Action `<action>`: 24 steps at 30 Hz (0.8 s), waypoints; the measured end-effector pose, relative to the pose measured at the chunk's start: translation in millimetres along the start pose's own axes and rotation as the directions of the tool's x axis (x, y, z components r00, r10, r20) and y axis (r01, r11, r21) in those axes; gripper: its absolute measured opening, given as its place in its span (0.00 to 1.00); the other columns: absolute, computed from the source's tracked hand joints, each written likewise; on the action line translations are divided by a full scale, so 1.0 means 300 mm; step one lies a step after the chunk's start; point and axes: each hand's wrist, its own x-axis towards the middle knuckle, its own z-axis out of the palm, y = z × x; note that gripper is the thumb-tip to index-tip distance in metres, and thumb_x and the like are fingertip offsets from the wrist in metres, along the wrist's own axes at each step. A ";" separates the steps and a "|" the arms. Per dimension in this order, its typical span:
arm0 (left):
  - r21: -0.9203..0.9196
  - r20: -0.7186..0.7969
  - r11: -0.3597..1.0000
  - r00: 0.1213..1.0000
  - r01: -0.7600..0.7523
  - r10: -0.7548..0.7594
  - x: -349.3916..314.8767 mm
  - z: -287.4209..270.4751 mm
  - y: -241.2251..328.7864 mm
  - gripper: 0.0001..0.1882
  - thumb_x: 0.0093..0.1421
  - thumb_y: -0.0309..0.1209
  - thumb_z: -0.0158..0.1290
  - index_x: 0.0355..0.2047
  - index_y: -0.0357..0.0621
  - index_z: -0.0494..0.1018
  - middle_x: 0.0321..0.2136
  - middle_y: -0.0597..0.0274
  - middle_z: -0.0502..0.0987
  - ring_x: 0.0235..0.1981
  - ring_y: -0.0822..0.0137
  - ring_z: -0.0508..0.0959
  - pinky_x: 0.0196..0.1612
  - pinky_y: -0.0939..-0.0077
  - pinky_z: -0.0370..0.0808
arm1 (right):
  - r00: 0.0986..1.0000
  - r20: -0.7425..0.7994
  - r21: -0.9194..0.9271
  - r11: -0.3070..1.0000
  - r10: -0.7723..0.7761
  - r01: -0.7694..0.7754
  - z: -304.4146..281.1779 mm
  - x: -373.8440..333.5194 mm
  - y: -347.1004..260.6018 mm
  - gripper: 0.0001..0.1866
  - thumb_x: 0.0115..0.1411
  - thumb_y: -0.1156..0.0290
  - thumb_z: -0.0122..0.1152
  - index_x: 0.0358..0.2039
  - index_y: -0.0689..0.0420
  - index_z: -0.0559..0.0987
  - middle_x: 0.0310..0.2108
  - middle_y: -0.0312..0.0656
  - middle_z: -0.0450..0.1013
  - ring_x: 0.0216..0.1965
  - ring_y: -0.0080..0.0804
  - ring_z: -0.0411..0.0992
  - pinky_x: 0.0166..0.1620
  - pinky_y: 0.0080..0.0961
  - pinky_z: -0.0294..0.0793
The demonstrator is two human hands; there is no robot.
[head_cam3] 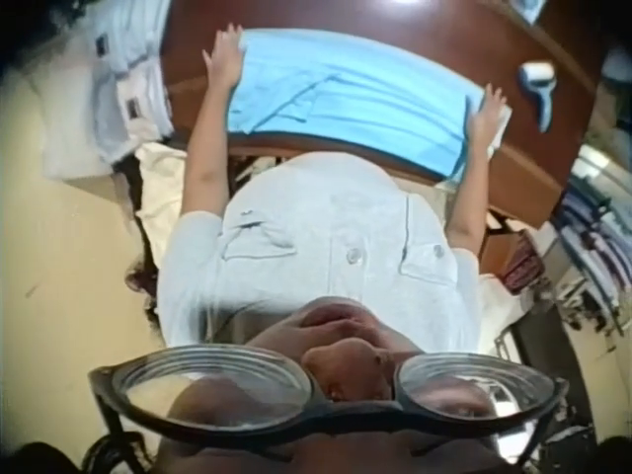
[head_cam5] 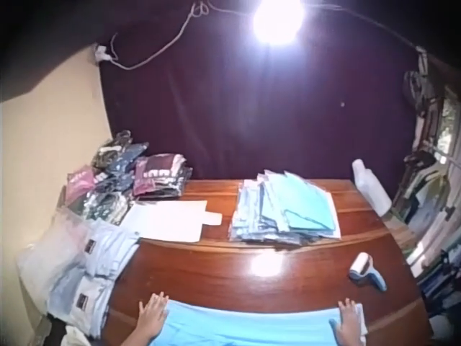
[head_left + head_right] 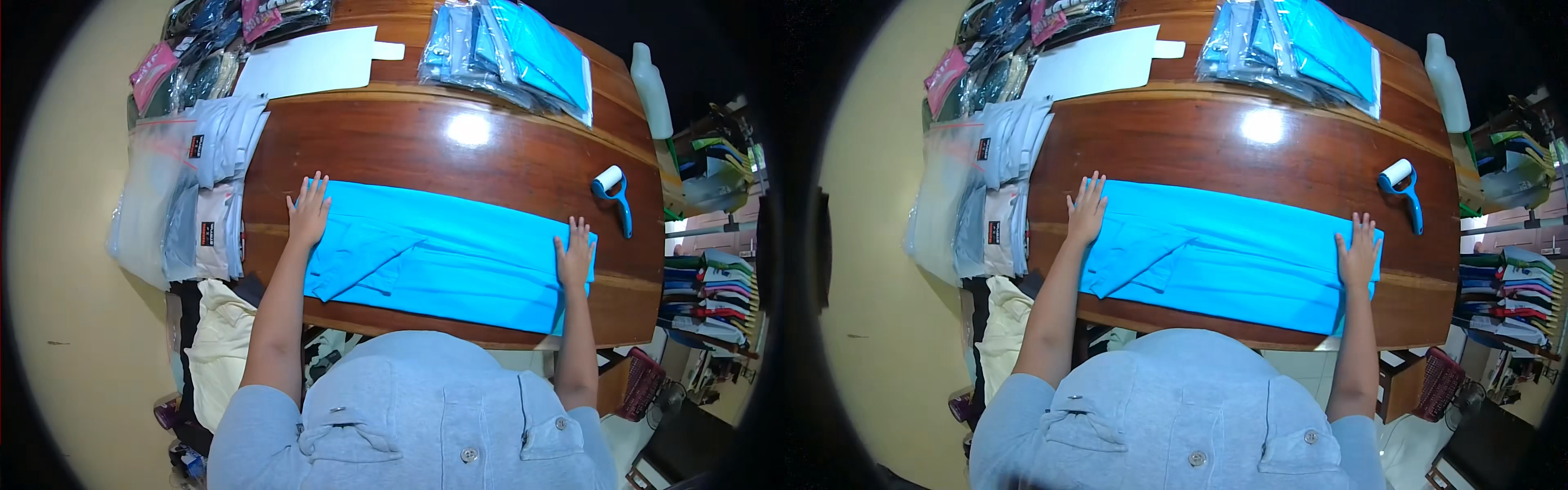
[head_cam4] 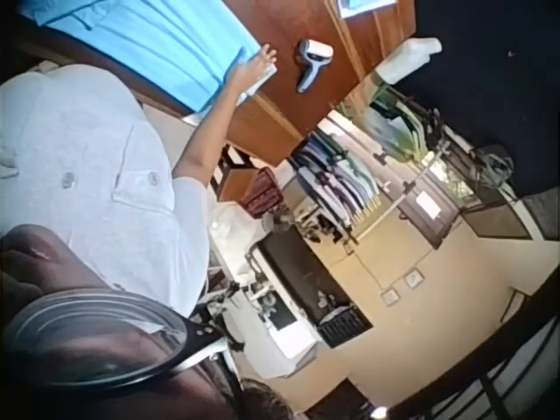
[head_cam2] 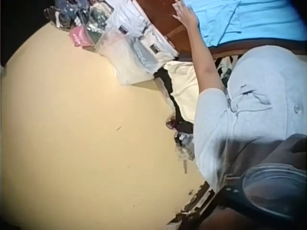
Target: Packaging t-shirts by cleaning them with a lint roller, folding them neatly, and placing them into clear plastic bags.
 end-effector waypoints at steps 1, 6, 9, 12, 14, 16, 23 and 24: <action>0.014 -0.014 1.000 1.000 -0.018 0.018 -0.006 -0.001 -0.011 0.30 0.72 0.51 0.35 0.72 0.64 0.51 0.73 0.72 0.47 0.74 0.61 0.45 0.68 0.30 0.41 | 1.000 0.007 -0.013 1.000 0.011 -0.011 0.004 0.004 0.011 0.35 0.68 0.45 0.47 0.71 0.45 0.58 0.73 0.43 0.48 0.74 0.42 0.42 0.72 0.49 0.36; -0.001 0.037 1.000 0.999 0.024 -0.024 -0.005 -0.021 -0.054 0.32 0.71 0.50 0.38 0.72 0.59 0.48 0.74 0.68 0.44 0.74 0.59 0.43 0.68 0.30 0.39 | 0.989 0.005 -0.054 0.988 0.147 -0.147 0.010 0.028 -0.023 0.38 0.67 0.42 0.46 0.71 0.46 0.56 0.74 0.42 0.46 0.75 0.42 0.40 0.73 0.49 0.37; -0.162 -0.116 0.985 0.992 -0.065 0.046 -0.038 -0.052 -0.081 0.31 0.69 0.48 0.44 0.69 0.51 0.57 0.71 0.58 0.53 0.71 0.54 0.51 0.68 0.35 0.45 | 0.962 -0.136 -0.007 0.971 0.238 -0.241 -0.028 0.001 -0.130 0.35 0.63 0.53 0.59 0.67 0.52 0.62 0.70 0.47 0.54 0.72 0.46 0.48 0.71 0.48 0.44; -0.325 -0.324 0.902 0.930 -0.283 0.175 -0.162 -0.099 -0.105 0.25 0.65 0.45 0.51 0.58 0.46 0.68 0.60 0.53 0.67 0.62 0.50 0.64 0.62 0.43 0.57 | 0.967 -0.252 0.394 0.917 0.045 0.060 -0.054 -0.068 -0.376 0.29 0.58 0.65 0.64 0.59 0.56 0.70 0.62 0.49 0.65 0.65 0.48 0.60 0.68 0.47 0.52; -0.281 -0.264 0.912 0.938 -0.298 0.226 -0.284 -0.120 -0.085 0.18 0.61 0.44 0.55 0.45 0.46 0.73 0.46 0.56 0.72 0.49 0.53 0.70 0.52 0.53 0.62 | 0.948 -0.239 0.444 0.845 -0.208 0.298 -0.040 -0.162 -0.628 0.23 0.54 0.70 0.64 0.52 0.57 0.74 0.52 0.48 0.71 0.56 0.48 0.67 0.62 0.44 0.59; -0.319 -0.084 0.909 0.964 -0.267 0.254 -0.398 -0.137 -0.067 0.19 0.59 0.49 0.57 0.41 0.49 0.74 0.40 0.60 0.72 0.45 0.57 0.70 0.49 0.58 0.59 | 0.893 -0.180 0.498 0.745 -0.413 0.444 -0.034 -0.231 -0.871 0.23 0.54 0.67 0.65 0.51 0.57 0.74 0.51 0.47 0.72 0.54 0.46 0.68 0.58 0.43 0.61; -0.327 0.007 0.921 0.974 -0.210 0.224 -0.527 -0.122 -0.060 0.17 0.51 0.42 0.65 0.36 0.50 0.76 0.37 0.64 0.73 0.43 0.61 0.70 0.46 0.61 0.58 | 0.873 -0.001 0.435 0.786 -0.487 0.439 -0.004 -0.245 -1.176 0.15 0.55 0.64 0.68 0.40 0.53 0.77 0.44 0.41 0.72 0.47 0.42 0.68 0.50 0.42 0.63; -0.335 -0.007 0.914 0.971 -0.227 0.239 -0.525 -0.126 -0.068 0.16 0.51 0.41 0.65 0.36 0.50 0.76 0.37 0.64 0.73 0.43 0.60 0.71 0.46 0.60 0.58 | 0.872 0.054 0.433 0.799 -0.486 0.418 0.003 -0.235 -1.164 0.13 0.55 0.64 0.68 0.38 0.53 0.77 0.43 0.41 0.72 0.46 0.42 0.68 0.48 0.42 0.63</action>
